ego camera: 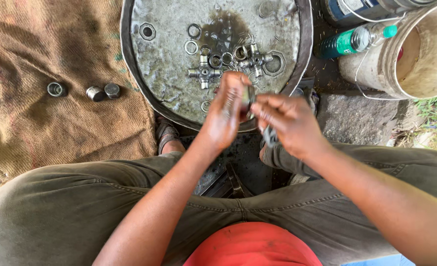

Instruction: The person sits cross-legged and cleans various small metal parts, including nuts, bolts, and washers, using a cloth. They pick up each item from a metal tray, wipe it thoroughly, and place it back down.

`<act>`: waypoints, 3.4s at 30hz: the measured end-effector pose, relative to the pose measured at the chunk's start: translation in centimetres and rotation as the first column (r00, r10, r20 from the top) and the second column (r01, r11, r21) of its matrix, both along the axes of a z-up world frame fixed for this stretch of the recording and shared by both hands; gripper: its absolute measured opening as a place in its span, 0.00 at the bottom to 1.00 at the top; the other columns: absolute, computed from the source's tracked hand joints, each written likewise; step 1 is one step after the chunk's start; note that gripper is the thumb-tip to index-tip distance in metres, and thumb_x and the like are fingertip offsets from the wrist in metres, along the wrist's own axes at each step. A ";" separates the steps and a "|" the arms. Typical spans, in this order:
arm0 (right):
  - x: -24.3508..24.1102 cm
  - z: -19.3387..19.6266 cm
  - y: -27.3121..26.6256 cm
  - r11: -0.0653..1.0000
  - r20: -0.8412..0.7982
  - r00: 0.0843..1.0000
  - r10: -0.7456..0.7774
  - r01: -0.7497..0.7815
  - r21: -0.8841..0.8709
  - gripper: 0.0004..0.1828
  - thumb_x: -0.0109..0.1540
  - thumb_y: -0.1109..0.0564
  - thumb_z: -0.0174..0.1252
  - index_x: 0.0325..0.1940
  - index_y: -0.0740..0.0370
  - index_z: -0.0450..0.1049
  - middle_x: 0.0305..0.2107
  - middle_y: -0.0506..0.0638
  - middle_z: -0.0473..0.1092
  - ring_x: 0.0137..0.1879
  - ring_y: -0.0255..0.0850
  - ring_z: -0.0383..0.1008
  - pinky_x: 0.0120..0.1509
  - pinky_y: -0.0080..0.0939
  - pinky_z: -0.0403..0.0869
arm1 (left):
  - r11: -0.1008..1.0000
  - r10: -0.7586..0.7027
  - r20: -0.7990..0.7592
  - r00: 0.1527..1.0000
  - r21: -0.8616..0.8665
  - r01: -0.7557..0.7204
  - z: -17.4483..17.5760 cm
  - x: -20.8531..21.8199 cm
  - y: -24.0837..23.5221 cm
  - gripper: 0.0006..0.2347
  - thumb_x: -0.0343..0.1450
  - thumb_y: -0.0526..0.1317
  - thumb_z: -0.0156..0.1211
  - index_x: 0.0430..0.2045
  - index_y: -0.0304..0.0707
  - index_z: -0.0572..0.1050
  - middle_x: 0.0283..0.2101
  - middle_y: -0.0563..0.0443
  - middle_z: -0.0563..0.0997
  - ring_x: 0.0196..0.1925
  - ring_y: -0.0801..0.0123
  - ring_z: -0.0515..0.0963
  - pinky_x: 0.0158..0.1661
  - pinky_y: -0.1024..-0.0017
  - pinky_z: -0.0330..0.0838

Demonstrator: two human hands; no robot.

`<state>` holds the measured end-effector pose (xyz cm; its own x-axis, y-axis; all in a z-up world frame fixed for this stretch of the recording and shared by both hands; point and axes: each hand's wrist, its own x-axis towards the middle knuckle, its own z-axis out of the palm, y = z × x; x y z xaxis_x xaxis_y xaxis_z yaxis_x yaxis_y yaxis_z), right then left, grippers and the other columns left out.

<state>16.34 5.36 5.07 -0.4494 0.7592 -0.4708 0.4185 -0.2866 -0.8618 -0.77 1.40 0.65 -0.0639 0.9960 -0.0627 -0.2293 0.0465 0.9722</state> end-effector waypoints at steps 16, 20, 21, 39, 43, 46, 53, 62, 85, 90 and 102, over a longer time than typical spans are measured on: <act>0.5 -1.3 3.4 0.983 -0.264 0.950 -0.165 0.180 0.034 0.17 0.69 0.52 0.60 0.56 0.66 0.76 0.26 0.48 0.71 0.34 0.38 0.71 0.48 0.45 0.73 | 0.803 -0.477 -0.868 -0.138 -0.494 0.333 -25.4 2.5 -6.9 0.05 0.64 0.40 0.64 0.26 0.43 0.84 0.35 0.46 0.85 0.41 0.53 0.84 0.42 0.54 0.75; 1.2 -1.4 4.0 0.989 -0.372 0.927 -0.047 0.095 0.112 0.17 0.73 0.50 0.56 0.57 0.65 0.77 0.28 0.46 0.70 0.36 0.36 0.70 0.46 0.48 0.75 | 0.775 -0.388 -0.892 -0.233 -0.452 0.440 -27.6 2.7 -8.2 0.04 0.65 0.37 0.63 0.26 0.42 0.84 0.36 0.46 0.85 0.42 0.55 0.84 0.43 0.58 0.76; 1.1 -1.4 4.1 0.986 -0.355 0.934 -0.038 0.093 0.141 0.16 0.73 0.50 0.56 0.57 0.65 0.77 0.28 0.46 0.70 0.36 0.36 0.70 0.46 0.47 0.75 | 0.770 -0.365 -0.899 -0.242 -0.437 0.464 -27.7 3.0 -8.1 0.04 0.66 0.37 0.63 0.26 0.41 0.84 0.36 0.46 0.85 0.42 0.55 0.84 0.43 0.59 0.76; 1.0 -2.3 2.9 0.993 -0.350 0.937 0.000 0.042 0.114 0.15 0.74 0.53 0.55 0.57 0.67 0.76 0.28 0.46 0.69 0.35 0.34 0.67 0.44 0.42 0.73 | 0.526 -0.733 -0.669 -0.123 -0.672 0.521 -21.9 5.8 -12.4 0.09 0.66 0.36 0.60 0.36 0.36 0.83 0.44 0.39 0.83 0.47 0.51 0.84 0.48 0.58 0.77; 0.9 -2.6 2.5 0.998 -0.253 0.967 -0.041 0.053 0.041 0.15 0.70 0.54 0.57 0.51 0.71 0.78 0.25 0.46 0.70 0.31 0.33 0.67 0.42 0.40 0.70 | 0.402 -0.848 -0.512 -0.137 -0.791 0.461 -18.4 5.0 -9.6 0.14 0.66 0.37 0.61 0.46 0.41 0.81 0.50 0.41 0.81 0.51 0.49 0.82 0.49 0.55 0.77; 1.1 -3.2 2.0 0.994 -0.279 0.954 -0.111 0.104 -0.038 0.15 0.68 0.55 0.59 0.52 0.71 0.78 0.25 0.46 0.71 0.32 0.33 0.68 0.43 0.38 0.70 | 0.549 -0.820 -0.570 0.049 -0.759 0.351 -12.4 1.4 -6.4 0.13 0.72 0.42 0.56 0.49 0.43 0.78 0.51 0.39 0.79 0.52 0.47 0.79 0.49 0.52 0.74; 1.0 -0.4 -0.7 0.978 -0.215 0.959 -0.184 0.158 -0.134 0.16 0.66 0.55 0.60 0.53 0.71 0.77 0.24 0.45 0.69 0.32 0.32 0.67 0.39 0.36 0.66 | 0.988 -0.123 -0.648 0.752 -0.151 0.032 5.6 -4.2 -3.4 0.19 0.79 0.47 0.50 0.64 0.38 0.66 0.38 0.36 0.82 0.40 0.50 0.85 0.42 0.58 0.76; -1.6 1.8 -4.6 0.935 -0.362 0.878 -0.314 0.221 -0.277 0.13 0.68 0.55 0.59 0.47 0.69 0.80 0.22 0.47 0.70 0.29 0.33 0.68 0.35 0.36 0.68 | 0.998 -0.048 -0.472 0.880 -0.059 0.022 4.5 -1.6 -3.4 0.14 0.79 0.49 0.47 0.51 0.38 0.68 0.34 0.39 0.81 0.36 0.49 0.84 0.40 0.59 0.75; 0.8 -0.1 -5.5 0.980 -0.143 0.990 -0.010 0.038 0.195 0.09 0.70 0.56 0.57 0.41 0.66 0.76 0.24 0.47 0.69 0.30 0.34 0.69 0.34 0.36 0.68 | 0.998 -0.057 -0.505 0.861 0.000 0.066 2.3 -0.4 -3.4 0.16 0.80 0.51 0.47 0.50 0.38 0.68 0.35 0.40 0.79 0.35 0.46 0.82 0.38 0.58 0.73; 0.1 0.4 -5.0 0.990 -0.117 0.992 -0.045 0.060 0.129 0.09 0.67 0.57 0.58 0.43 0.65 0.79 0.23 0.46 0.69 0.28 0.33 0.68 0.33 0.35 0.67 | 0.995 -0.089 -0.462 0.882 -0.083 0.057 2.8 -0.6 -3.3 0.15 0.81 0.51 0.44 0.49 0.40 0.70 0.34 0.41 0.79 0.35 0.49 0.81 0.40 0.59 0.74; 0.1 0.0 -4.6 0.994 -0.197 0.974 -0.108 0.102 -0.041 0.10 0.70 0.57 0.57 0.43 0.68 0.79 0.26 0.47 0.70 0.30 0.33 0.70 0.35 0.34 0.71 | 0.998 -0.054 -0.342 0.938 0.002 0.058 3.4 -0.7 -3.3 0.15 0.81 0.49 0.42 0.53 0.36 0.64 0.32 0.45 0.76 0.32 0.58 0.81 0.38 0.62 0.73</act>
